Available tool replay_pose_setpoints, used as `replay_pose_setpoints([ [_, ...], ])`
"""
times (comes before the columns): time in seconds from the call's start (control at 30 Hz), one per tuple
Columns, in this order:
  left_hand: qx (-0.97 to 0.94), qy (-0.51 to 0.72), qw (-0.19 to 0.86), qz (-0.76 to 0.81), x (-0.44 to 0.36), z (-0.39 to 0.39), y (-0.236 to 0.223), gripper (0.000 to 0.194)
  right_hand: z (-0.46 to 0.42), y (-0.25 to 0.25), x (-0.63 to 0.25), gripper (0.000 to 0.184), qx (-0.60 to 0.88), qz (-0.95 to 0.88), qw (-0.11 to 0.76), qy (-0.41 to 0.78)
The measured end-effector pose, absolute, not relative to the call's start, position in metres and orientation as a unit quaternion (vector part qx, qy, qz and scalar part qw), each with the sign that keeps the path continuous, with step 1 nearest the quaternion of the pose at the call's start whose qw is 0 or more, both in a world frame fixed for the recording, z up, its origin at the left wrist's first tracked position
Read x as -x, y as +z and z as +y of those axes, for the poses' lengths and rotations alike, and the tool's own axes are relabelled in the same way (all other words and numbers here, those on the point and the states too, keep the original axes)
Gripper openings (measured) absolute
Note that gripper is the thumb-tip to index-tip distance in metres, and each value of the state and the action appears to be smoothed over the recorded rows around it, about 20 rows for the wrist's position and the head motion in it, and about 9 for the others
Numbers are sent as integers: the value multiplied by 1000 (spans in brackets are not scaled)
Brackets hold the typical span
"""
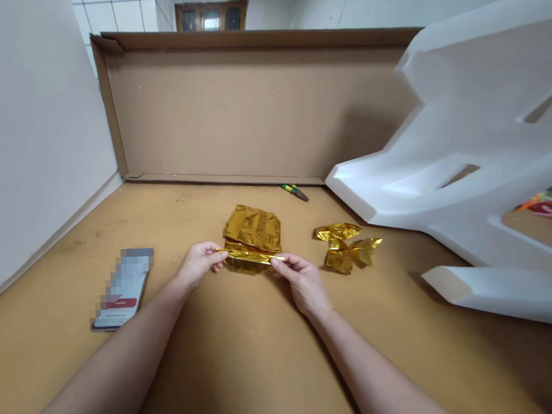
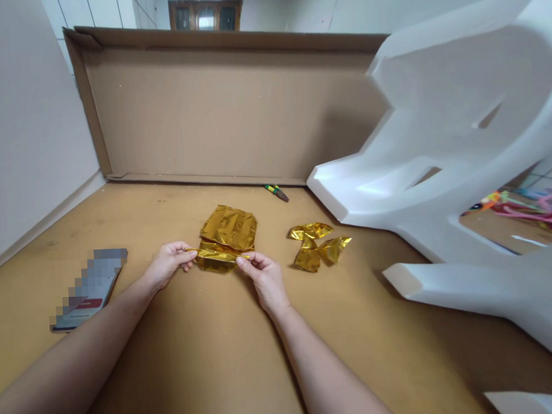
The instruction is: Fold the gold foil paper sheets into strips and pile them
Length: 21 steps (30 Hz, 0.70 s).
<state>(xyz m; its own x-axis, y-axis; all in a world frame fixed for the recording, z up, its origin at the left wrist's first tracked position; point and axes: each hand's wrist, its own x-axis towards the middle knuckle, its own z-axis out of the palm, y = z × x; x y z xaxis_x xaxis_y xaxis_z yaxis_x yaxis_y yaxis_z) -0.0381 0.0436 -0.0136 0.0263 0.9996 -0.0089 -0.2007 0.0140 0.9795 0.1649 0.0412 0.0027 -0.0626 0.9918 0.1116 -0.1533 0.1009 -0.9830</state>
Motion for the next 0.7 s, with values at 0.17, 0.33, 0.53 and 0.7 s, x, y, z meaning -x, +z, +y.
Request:
replay_pose_setpoints([
  [0.17, -464, 524, 562, 441, 32, 41, -12, 31, 38, 3, -160, 37, 410, -511, 533, 535],
  [0.33, -539, 444, 545, 464, 29, 33, -2, 24, 36, 1, -160, 33, 422, -570, 489, 508],
  [0.53, -635, 357, 513, 455, 20, 25, 10, 12, 30, 4, -157, 27, 391, -661, 430, 475],
  [0.7, -625, 338, 532, 461, 14, 25, 5, 11, 29, 3, -154, 30, 389, -620, 439, 521],
])
